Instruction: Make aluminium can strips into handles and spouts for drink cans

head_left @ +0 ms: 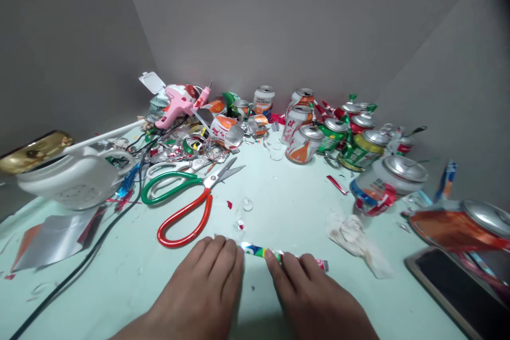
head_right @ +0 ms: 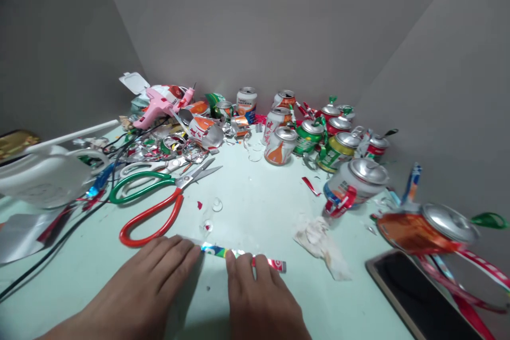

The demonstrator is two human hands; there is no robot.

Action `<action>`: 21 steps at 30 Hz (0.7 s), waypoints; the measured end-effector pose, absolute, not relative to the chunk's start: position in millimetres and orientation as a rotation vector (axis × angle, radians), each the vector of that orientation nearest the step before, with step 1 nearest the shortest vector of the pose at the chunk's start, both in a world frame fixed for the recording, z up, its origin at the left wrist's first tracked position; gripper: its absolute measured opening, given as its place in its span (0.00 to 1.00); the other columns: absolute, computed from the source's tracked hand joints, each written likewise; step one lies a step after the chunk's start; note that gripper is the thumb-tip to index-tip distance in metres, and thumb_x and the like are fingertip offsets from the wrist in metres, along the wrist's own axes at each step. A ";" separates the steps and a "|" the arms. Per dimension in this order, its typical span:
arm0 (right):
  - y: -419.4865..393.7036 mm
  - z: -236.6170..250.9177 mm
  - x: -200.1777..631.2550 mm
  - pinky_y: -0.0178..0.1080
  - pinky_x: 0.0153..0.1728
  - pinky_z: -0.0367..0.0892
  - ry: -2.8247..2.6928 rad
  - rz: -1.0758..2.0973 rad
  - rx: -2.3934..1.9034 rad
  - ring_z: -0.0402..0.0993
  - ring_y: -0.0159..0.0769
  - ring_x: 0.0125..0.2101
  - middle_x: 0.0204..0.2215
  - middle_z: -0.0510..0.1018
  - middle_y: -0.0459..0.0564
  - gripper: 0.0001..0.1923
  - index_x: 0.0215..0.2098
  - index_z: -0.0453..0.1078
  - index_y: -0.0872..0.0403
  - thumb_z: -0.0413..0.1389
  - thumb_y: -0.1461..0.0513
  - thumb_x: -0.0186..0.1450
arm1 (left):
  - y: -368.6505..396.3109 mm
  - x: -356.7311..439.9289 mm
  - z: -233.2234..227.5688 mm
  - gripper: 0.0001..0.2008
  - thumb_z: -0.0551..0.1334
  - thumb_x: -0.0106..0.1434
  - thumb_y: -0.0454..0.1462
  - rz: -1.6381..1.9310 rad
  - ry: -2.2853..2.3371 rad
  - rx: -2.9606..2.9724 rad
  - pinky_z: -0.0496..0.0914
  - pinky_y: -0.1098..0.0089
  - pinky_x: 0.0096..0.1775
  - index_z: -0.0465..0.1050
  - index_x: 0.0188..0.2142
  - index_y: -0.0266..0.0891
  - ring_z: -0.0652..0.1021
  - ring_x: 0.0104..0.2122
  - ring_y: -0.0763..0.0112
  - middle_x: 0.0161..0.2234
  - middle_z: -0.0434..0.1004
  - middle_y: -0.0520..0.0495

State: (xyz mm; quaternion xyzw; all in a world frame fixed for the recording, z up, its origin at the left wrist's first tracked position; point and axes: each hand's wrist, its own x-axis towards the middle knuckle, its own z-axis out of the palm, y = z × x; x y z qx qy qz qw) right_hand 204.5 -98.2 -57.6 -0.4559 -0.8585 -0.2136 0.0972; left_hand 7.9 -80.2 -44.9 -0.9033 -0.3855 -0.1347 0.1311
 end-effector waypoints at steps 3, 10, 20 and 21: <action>-98.0 -58.2 204.5 0.34 0.23 0.61 -2.591 -0.590 -1.380 0.66 0.32 0.24 0.25 0.72 0.48 0.15 0.45 0.68 0.54 0.48 0.69 0.63 | -84.5 7.4 -51.3 0.15 0.51 0.59 0.31 -0.428 -1.102 -2.554 0.62 0.65 0.48 0.75 0.40 0.37 0.73 0.43 0.63 0.41 0.78 0.46; -99.0 -75.6 207.2 0.37 0.28 0.66 -2.603 -0.539 -1.328 0.69 0.35 0.28 0.29 0.74 0.52 0.15 0.46 0.68 0.56 0.48 0.66 0.63 | -89.9 3.0 -60.6 0.18 0.49 0.62 0.34 -0.112 -0.937 -2.572 0.67 0.62 0.44 0.71 0.47 0.31 0.75 0.46 0.56 0.47 0.75 0.37; -106.1 -81.4 218.8 0.40 0.33 0.72 -2.618 -0.424 -1.378 0.71 0.40 0.35 0.35 0.75 0.55 0.21 0.50 0.66 0.58 0.48 0.71 0.60 | -98.7 -0.3 -66.8 0.18 0.48 0.62 0.30 0.031 -0.817 -2.466 0.75 0.64 0.36 0.65 0.49 0.24 0.77 0.42 0.50 0.44 0.75 0.29; -108.1 -82.9 218.6 0.40 0.35 0.72 -2.619 -0.424 -1.410 0.71 0.41 0.37 0.37 0.75 0.56 0.21 0.50 0.66 0.59 0.47 0.72 0.59 | -98.1 -0.7 -67.4 0.18 0.48 0.62 0.31 0.023 -0.803 -2.456 0.75 0.64 0.36 0.66 0.48 0.23 0.77 0.42 0.50 0.43 0.75 0.28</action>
